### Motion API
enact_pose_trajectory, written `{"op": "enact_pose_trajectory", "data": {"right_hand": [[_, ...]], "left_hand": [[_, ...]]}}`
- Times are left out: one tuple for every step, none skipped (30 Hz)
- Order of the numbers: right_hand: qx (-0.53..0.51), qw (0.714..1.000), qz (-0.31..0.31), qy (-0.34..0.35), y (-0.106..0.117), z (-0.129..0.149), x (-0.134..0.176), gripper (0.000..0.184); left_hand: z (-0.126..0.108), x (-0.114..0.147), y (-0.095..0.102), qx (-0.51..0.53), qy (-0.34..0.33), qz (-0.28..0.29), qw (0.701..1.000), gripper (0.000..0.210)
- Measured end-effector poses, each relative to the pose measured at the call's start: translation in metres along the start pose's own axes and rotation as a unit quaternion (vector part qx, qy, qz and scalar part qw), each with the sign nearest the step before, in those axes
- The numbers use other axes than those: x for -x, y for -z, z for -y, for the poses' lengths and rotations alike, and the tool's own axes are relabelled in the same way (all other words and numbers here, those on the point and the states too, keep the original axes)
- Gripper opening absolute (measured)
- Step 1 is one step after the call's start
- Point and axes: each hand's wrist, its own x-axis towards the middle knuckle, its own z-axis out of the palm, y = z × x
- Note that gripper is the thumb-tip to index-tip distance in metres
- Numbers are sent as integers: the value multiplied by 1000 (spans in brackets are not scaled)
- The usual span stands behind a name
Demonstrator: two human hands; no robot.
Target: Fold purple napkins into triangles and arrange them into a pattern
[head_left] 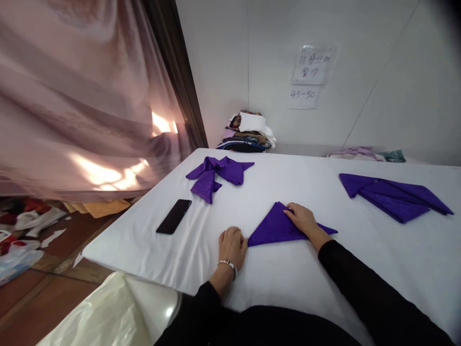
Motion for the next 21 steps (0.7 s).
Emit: {"op": "enact_pose_trajectory", "data": {"right_hand": [[0,1000,1,3,0,0,0,21],[0,1000,2,7,0,0,0,21],[1,1000,3,8,0,0,0,21],[1,1000,4,10,0,0,0,21],[1,1000,4,10,0,0,0,21],[0,1000,4,10,0,0,0,21],[-3,1000,4,10,-1,0,1,21],[-6,1000,3,10,-1,0,1,22],[-8,1000,2,11,-1,0,1,22],[-9,1000,1,14,-2,0,1,23],[-7,1000,-2,15,-3,0,1,23],[-4,1000,-6,16,-3,0,1,23],[0,1000,-12,17,-3,1,1,24],[4,1000,-18,16,-3,2,1,24],[7,1000,-24,16,-2,3,2,25],[10,999,-30,14,0,4,2,26],[13,999,-34,14,2,5,3,27],[17,999,-36,15,4,6,4,28],[20,999,-38,17,7,6,5,29],[23,999,-41,20,9,5,7,30],[24,999,-42,24,12,3,8,31]], "left_hand": [[-2,-2,1,1,-4,-4,1000,5],[-7,-5,3,4,-14,-7,1000,8],[-13,-8,3,11,-34,-7,999,12],[-22,-12,3,19,-62,-3,998,15],[-32,-16,2,27,-96,6,995,18],[-43,-21,0,31,-132,19,991,21],[-53,-26,-5,29,-165,36,985,24],[-63,-31,-11,21,-194,55,979,28],[-71,-37,-18,7,-215,72,974,32],[-76,-42,-27,-10,-226,91,970,38],[-79,-46,-37,-29,-229,110,967,44],[-80,-50,-46,-46,-224,130,965,50],[-78,-53,-55,-60,-216,148,963,57],[-76,-56,-63,-71,-208,161,962,62],[-72,-57,-69,-80,-202,171,961,65],[-69,-58,-73,-88,-201,175,960,66],[-67,-58,-75,-93,-202,174,959,66],[-65,-58,-76,-98,-203,173,959,66],[-65,-59,-75,-102,-203,174,958,66],[-65,-59,-74,-105,-203,177,957,65],[-66,-60,-72,-107,-202,181,956,65]]}}
